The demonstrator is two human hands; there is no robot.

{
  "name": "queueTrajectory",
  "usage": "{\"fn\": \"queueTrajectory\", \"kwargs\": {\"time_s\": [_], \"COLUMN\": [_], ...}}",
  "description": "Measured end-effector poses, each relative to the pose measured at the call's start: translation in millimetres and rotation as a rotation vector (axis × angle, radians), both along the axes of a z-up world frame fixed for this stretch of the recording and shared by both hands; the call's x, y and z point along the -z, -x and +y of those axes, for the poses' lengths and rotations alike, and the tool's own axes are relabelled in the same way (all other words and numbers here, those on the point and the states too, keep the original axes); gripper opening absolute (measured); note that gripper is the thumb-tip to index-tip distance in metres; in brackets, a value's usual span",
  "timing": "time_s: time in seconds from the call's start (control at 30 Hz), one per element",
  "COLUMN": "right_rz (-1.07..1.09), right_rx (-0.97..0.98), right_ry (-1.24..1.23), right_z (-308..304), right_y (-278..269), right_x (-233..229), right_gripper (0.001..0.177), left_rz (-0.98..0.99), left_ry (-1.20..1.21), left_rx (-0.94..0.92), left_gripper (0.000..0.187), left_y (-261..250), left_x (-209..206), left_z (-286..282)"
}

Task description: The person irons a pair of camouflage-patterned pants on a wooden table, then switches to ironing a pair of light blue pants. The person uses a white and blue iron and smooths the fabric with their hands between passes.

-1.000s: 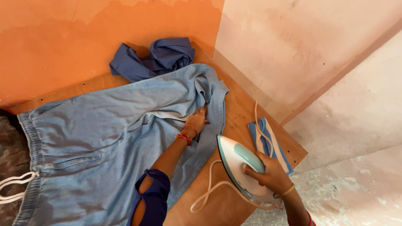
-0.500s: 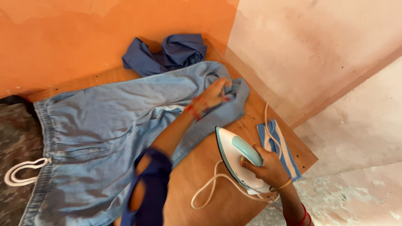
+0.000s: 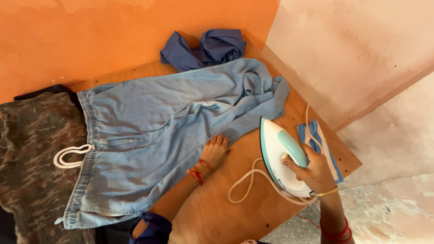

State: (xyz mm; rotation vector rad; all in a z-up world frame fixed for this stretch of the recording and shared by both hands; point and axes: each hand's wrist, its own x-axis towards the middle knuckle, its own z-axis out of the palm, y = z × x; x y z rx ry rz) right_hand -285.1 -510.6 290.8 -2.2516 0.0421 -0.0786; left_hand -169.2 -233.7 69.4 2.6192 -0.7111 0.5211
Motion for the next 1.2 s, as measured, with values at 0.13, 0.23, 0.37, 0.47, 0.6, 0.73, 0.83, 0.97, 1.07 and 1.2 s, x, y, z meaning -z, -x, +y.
{"fn": "queueTrajectory", "kwargs": {"time_s": [0.13,0.23,0.37,0.47,0.6,0.73,0.83,0.97,1.07,1.2], "right_rz": [0.055,0.098,0.063,0.053,0.047,0.048,0.031,0.016,0.066,0.016], "right_rx": [0.030,0.082,0.093,0.091,0.077,0.064,0.061,0.053,0.083,0.037], "right_ry": [0.023,0.039,0.035,0.033,0.027,0.035,0.036,0.040,0.034,0.078], "right_z": [-1.7,-1.9,-0.3,4.1,11.7,15.2,13.2,9.7,7.6,9.6], "right_y": [24.0,36.2,43.2,46.0,47.3,45.3,46.9,48.1,45.7,37.4], "right_x": [-6.0,-7.6,-8.0,-9.4,-11.2,-8.8,-7.3,-5.7,-6.3,-12.9], "right_gripper": [0.039,0.040,0.041,0.043,0.046,0.049,0.050,0.049,0.048,0.044], "left_rz": [0.044,0.179,0.173,0.088,0.008,-0.004,0.099,0.149,0.077,0.574], "left_ry": [-0.085,0.144,0.168,0.121,-0.005,-0.200,0.080,0.368,0.530,0.603], "left_rx": [-0.078,-0.042,-0.100,-0.070,0.087,0.186,0.110,0.060,0.134,0.574], "left_gripper": [0.025,0.019,0.026,0.025,0.023,0.019,0.016,0.013,0.018,0.021], "left_y": [-22.4,-16.8,-8.0,-13.5,-23.3,-39.2,-43.0,-33.7,-7.6,76.8], "left_x": [24.6,16.5,-3.4,-1.3,10.4,21.9,23.6,17.9,27.5,48.5], "left_z": [0.2,-2.6,-10.1,-11.0,-10.7,-10.8,-14.1,-17.3,-43.4,-55.4]}}
